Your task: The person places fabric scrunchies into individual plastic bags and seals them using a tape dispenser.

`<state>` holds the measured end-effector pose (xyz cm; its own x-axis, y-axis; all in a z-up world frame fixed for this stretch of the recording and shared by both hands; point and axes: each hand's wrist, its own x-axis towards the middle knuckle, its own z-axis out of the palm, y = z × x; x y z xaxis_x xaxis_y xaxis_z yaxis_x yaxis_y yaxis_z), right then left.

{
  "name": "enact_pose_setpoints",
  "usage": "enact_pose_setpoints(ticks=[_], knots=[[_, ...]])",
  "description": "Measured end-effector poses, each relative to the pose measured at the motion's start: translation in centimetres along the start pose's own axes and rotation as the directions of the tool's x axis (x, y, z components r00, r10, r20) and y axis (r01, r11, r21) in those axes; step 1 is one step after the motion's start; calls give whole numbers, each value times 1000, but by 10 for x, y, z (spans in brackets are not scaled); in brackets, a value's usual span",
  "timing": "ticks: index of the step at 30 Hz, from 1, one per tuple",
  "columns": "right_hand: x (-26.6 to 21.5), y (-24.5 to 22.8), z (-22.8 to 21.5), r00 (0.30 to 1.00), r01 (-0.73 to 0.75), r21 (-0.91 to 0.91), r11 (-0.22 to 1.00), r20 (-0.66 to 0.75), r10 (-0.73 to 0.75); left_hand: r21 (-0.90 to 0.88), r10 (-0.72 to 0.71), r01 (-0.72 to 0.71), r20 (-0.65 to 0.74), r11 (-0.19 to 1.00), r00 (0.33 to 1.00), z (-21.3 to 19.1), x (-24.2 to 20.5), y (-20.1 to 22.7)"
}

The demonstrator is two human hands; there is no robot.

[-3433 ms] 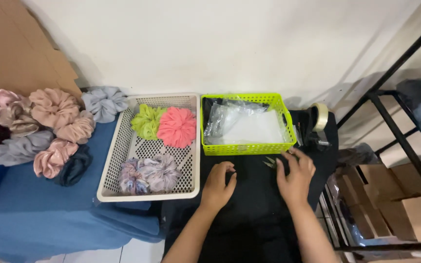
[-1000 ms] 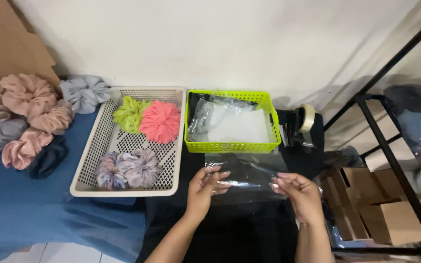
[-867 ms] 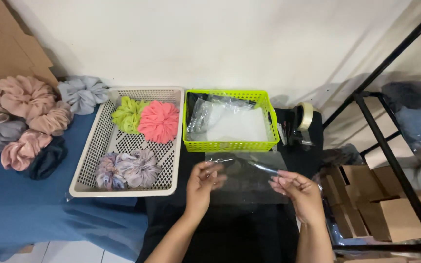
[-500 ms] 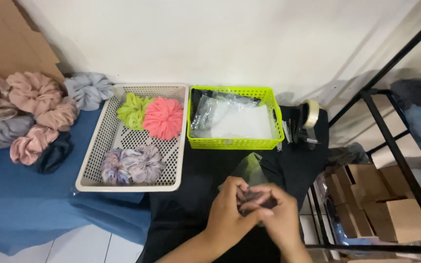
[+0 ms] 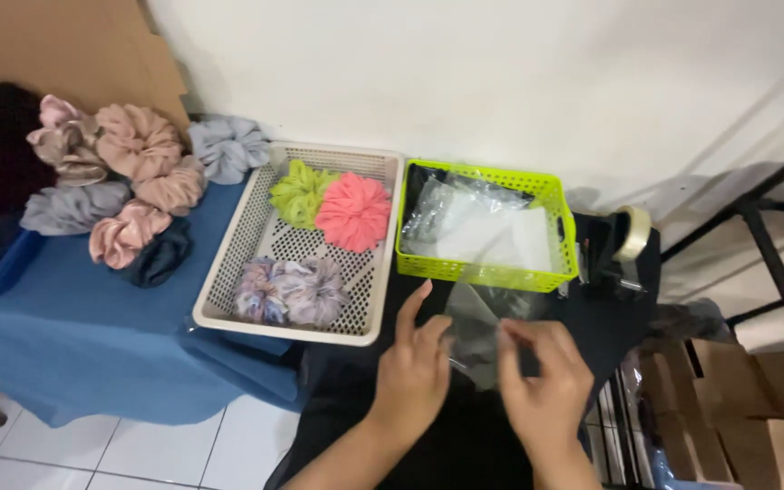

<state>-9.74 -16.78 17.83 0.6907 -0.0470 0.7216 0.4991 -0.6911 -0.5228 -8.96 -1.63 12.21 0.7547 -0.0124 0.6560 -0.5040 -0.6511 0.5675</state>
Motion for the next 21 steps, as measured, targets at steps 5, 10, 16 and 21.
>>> enact_pose_setpoints(ticks=[5, 10, 16, 21], knots=[[0, -8, 32, 939, 103, -279, 955, 343, -1, -162, -73, 78, 32, 984, 997, -19, 2, -15], [24, -12, 50, 822, 174, -236, 956, 570, -9, -181, -102, 104, 20, 978, 995, -30, -3, -42], [116, 11, 90, 507, -64, -174, 983, 842, 182, -358, 26, 62, 238, 932, 971, -61, -10, -44], [162, 61, 233, 748, 47, -25, 999, 663, -19, -334, 121, -30, 256, 942, 959, -49, -35, -55]])
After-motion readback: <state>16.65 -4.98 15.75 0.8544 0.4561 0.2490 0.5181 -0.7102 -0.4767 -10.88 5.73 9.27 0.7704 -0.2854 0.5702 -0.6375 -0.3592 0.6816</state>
